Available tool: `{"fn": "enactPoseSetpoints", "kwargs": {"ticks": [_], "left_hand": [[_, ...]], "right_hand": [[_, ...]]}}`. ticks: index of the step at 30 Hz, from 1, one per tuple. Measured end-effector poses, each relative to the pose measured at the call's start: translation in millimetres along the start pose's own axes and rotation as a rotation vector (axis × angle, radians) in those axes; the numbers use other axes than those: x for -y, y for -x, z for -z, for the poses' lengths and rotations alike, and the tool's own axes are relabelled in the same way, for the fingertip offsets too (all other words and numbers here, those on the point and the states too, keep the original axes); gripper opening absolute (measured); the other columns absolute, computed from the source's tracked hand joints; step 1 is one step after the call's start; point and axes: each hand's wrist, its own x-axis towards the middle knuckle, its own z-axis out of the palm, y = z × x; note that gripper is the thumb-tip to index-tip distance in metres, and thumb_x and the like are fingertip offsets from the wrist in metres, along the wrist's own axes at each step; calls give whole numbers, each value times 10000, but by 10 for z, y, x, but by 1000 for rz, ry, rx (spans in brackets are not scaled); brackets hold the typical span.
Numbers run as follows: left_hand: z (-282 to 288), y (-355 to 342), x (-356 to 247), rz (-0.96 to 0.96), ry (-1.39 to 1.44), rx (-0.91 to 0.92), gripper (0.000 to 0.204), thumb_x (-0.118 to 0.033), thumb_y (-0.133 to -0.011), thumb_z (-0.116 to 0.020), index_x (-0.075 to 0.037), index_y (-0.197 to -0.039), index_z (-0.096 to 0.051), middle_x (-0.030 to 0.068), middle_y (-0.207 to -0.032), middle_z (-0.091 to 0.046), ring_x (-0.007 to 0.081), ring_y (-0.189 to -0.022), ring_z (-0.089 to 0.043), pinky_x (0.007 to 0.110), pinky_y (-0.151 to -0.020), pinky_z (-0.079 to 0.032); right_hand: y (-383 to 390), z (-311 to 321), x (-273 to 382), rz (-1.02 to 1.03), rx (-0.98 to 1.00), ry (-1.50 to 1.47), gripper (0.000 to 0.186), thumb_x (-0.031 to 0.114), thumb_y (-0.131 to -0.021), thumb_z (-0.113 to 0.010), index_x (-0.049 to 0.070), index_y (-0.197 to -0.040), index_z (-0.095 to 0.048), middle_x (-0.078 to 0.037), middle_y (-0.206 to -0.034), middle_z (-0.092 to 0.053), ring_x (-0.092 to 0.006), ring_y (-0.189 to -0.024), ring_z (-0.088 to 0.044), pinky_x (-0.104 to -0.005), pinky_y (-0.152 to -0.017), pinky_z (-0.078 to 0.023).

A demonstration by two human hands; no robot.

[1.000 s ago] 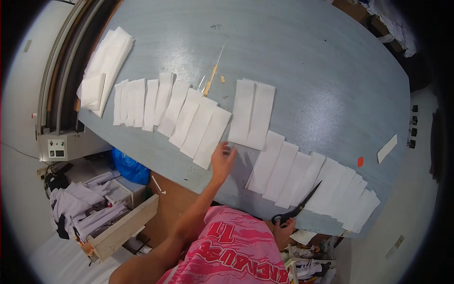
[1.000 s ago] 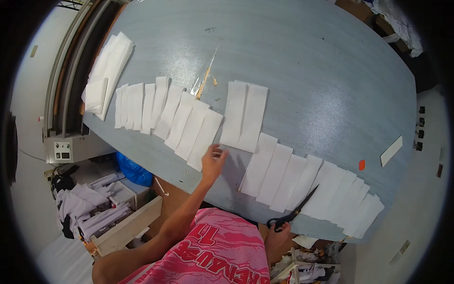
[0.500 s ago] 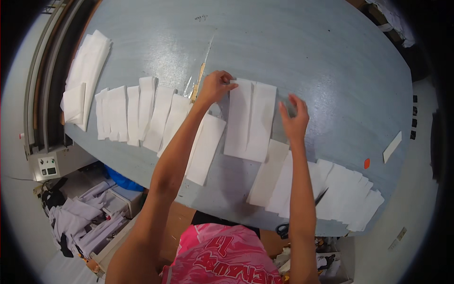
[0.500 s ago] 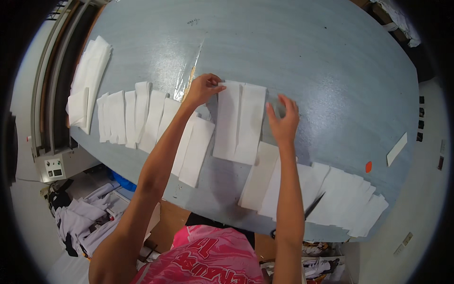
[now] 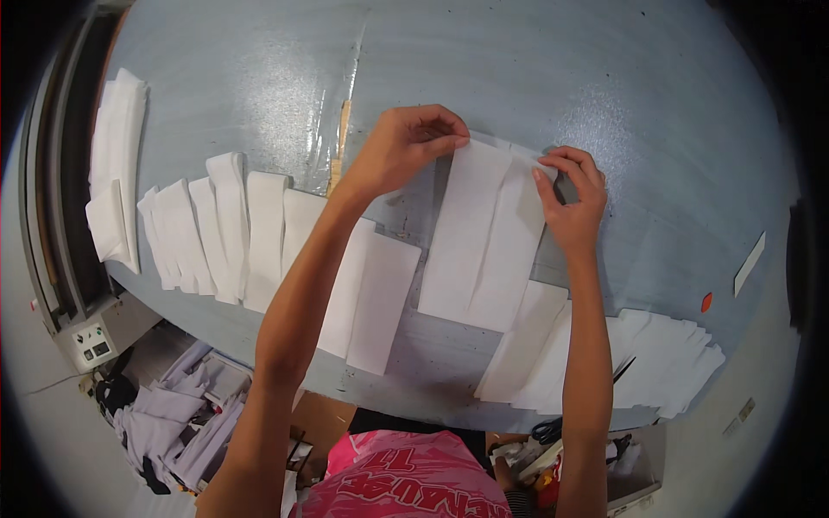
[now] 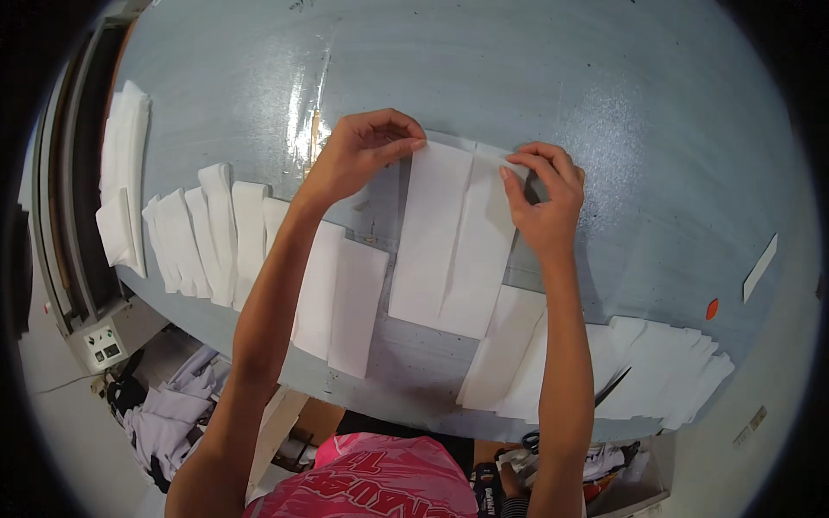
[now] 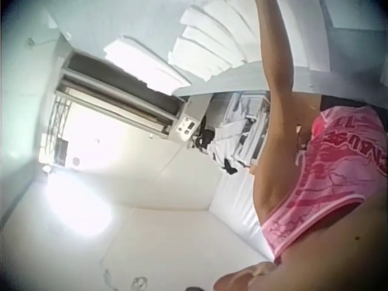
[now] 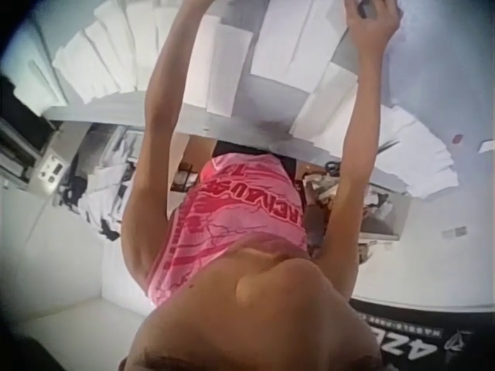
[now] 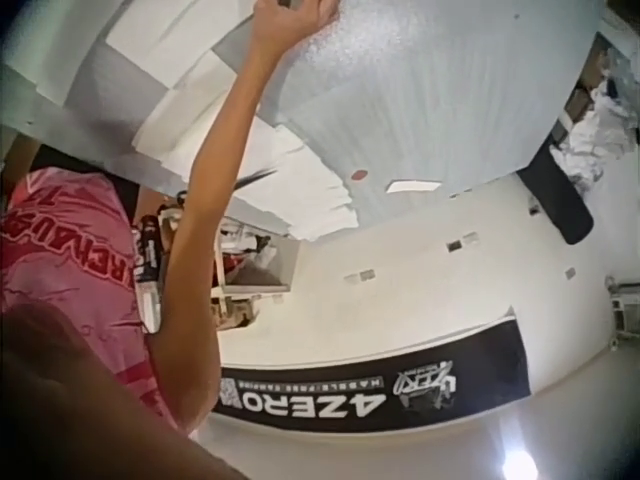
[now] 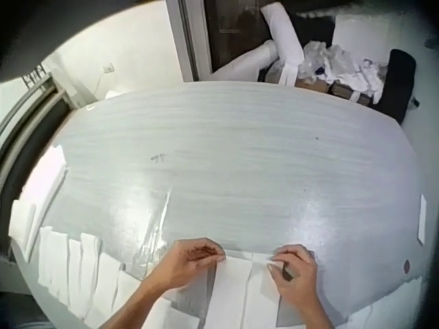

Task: Cutting strips of white fabric from a larger piece using scissors and folding them into a stack.

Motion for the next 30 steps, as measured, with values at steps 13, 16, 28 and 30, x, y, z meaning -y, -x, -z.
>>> {"fn": "enactPoseSetpoints", "kwargs": {"ticks": [13, 16, 28, 30], "left_hand": [[-176, -40, 116, -42, -64, -145, 208, -94, -929, -763, -70, -1134, -734, 39, -1096, -729, 112, -946, -687, 294, -773, -559], [-250, 91, 139, -264, -300, -275, 281, -88, -894, -782, -75, -1168, -719, 92, -1276, -671, 211, -1044, -683, 354, -845, -556], [-623, 450, 300, -527, -1047, -14, 654, -418, -978, -659, -149, -1538, -455, 141, -1661, -323, 361, -1534, -289, 587, -1229, -227], [-606, 505, 283, -546, -1024, -42, 686, -444, -978, -654, -163, -1562, -430, 143, -1669, -307, 359, -1537, -284, 597, -1227, -229]], "right_hand": [[19, -49, -35, -74, -92, -109, 162, 5, -878, -735, 11, -1034, -691, -68, -1034, -695, -184, -924, -645, -302, -877, -503], [3, 3, 9, -111, -119, -144, 211, 2, -868, -746, 24, -1074, -703, -82, -1114, -683, -200, -1007, -649, -314, -924, -501], [1010, -227, 747, -31, 208, 482, 556, 290, -1021, -569, 26, -1500, -471, -215, -1607, -380, -403, -1503, -338, -595, -1217, -169], [1089, -10, 800, 15, 164, 433, 545, 284, -1018, -572, 29, -1491, -485, -216, -1603, -386, -400, -1503, -341, -601, -1217, -162]]}}
